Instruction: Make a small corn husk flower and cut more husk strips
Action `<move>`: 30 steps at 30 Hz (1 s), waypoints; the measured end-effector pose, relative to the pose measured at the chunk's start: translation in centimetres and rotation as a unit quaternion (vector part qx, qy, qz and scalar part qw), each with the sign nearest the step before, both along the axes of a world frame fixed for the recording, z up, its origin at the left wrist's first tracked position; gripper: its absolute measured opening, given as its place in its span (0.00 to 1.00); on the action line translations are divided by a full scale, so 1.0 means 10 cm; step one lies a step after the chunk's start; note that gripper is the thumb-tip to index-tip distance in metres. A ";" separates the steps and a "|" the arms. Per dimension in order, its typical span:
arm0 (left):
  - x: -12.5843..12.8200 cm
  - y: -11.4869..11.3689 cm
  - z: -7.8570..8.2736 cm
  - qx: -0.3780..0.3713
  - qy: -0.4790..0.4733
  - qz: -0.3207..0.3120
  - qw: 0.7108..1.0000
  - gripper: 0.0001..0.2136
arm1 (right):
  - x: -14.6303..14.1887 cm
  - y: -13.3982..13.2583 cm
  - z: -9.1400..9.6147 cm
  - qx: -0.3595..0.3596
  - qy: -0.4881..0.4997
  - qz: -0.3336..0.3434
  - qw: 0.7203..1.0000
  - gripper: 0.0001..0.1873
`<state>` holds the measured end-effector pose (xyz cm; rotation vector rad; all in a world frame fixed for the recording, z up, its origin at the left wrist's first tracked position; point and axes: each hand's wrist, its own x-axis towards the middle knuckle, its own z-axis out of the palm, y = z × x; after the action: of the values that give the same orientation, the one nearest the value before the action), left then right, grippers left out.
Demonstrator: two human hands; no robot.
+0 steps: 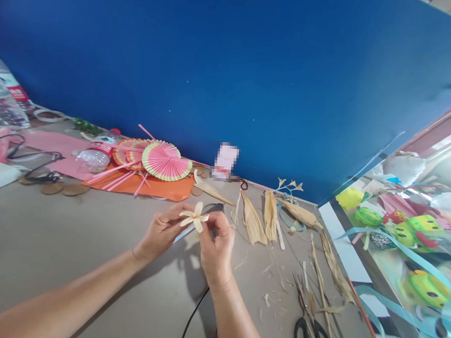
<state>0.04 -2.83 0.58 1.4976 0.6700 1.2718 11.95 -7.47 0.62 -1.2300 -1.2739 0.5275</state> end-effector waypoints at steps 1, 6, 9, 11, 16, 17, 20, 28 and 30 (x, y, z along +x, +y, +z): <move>0.00 0.00 0.00 0.008 0.002 0.004 1.000 0.07 | 0.00 0.00 0.00 0.000 -0.006 -0.002 1.000 0.05; 0.01 -0.01 -0.04 0.033 -0.008 0.029 0.999 0.06 | -0.01 -0.01 0.01 0.013 -0.028 0.001 1.000 0.03; 0.01 -0.01 -0.05 0.036 -0.010 0.033 0.999 0.06 | 0.00 -0.02 0.01 0.025 -0.037 0.004 0.999 0.04; 0.01 -0.02 -0.04 0.041 -0.008 0.028 0.999 0.06 | 0.00 -0.01 0.00 0.033 -0.031 0.007 0.999 0.04; -0.01 -0.04 -0.01 0.068 0.003 0.034 0.997 0.06 | 0.00 -0.01 -0.01 0.027 0.041 0.042 0.998 0.04; -0.01 -0.03 -0.01 0.070 0.006 0.034 0.997 0.06 | 0.00 -0.01 -0.01 0.020 0.056 0.051 0.997 0.04; -0.02 -0.02 -0.02 0.080 0.011 0.021 0.996 0.06 | 0.00 -0.01 -0.01 -0.003 0.096 0.073 0.993 0.05; 0.00 0.02 -0.08 0.049 -0.036 -0.052 0.997 0.04 | -0.05 -0.01 0.00 -0.029 0.241 0.111 0.964 0.05; 0.00 0.03 -0.08 0.035 -0.040 -0.062 0.997 0.05 | -0.06 -0.01 0.00 -0.036 0.277 0.120 0.953 0.05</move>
<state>0.05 -2.56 -0.23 1.5114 0.4769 1.2636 11.38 -7.57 0.61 -0.8955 -0.9274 1.0248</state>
